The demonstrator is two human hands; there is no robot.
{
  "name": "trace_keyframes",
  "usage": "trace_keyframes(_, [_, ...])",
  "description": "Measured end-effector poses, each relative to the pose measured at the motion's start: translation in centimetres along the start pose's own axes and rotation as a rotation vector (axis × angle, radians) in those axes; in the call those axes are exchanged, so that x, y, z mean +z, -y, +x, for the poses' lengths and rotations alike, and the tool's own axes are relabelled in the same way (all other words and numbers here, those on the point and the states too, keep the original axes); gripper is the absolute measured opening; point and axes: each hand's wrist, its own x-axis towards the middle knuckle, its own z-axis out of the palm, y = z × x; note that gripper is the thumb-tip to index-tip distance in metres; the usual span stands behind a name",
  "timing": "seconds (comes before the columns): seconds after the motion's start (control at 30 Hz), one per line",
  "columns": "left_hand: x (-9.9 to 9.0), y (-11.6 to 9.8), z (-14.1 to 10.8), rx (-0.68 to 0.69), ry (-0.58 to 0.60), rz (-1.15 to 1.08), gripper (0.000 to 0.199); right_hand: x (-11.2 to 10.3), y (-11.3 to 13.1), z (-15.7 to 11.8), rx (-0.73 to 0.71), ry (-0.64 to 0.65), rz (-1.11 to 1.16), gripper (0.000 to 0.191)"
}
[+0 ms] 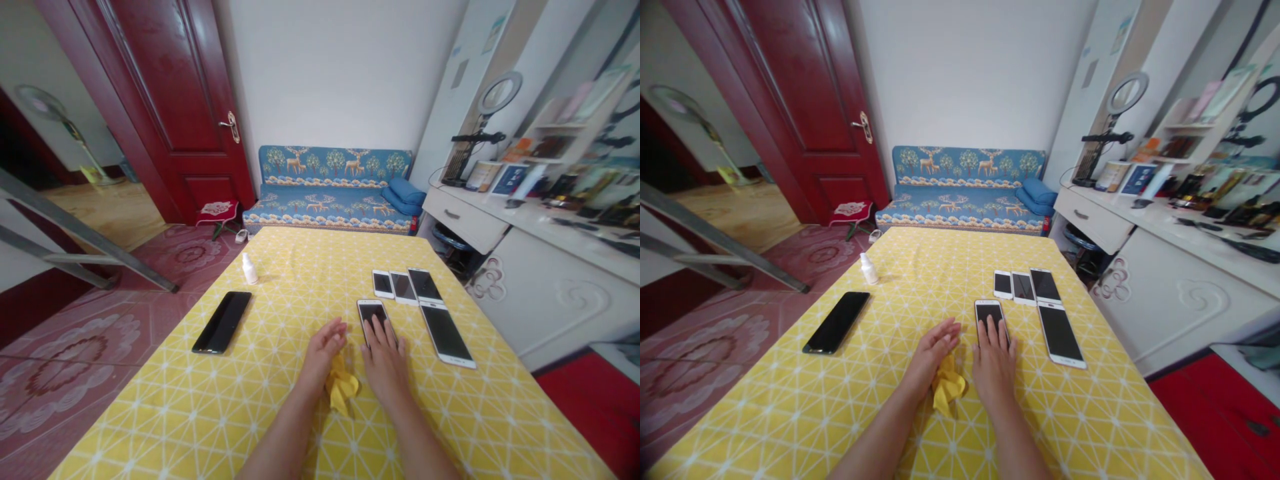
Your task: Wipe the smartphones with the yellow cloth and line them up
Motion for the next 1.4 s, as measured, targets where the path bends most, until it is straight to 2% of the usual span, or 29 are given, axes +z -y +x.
trace_keyframes(0.17, [0.2,-0.3,-0.2,-0.030,-0.040,0.008,0.045,-0.1,-1.5,-0.4,0.203,-0.040,-0.143,0.054])
trace_keyframes(0.33, [0.2,-0.1,0.0,-0.028,-0.040,0.014,0.044,0.1,-2.9,-0.1,0.302,-0.065,-0.189,0.055])
trace_keyframes(0.53, [0.3,-0.1,0.0,-0.025,-0.042,0.025,0.043,0.4,-3.6,0.9,0.325,-0.090,-0.188,0.057])
trace_keyframes(1.03, [0.2,0.0,0.1,-0.042,-0.048,0.050,0.043,0.1,-4.2,1.9,0.344,-0.049,-0.151,0.059])
trace_keyframes(1.4, [0.4,-0.1,-0.1,-0.047,-0.064,0.039,0.044,0.2,-4.6,2.0,0.328,-0.093,-0.118,0.058])
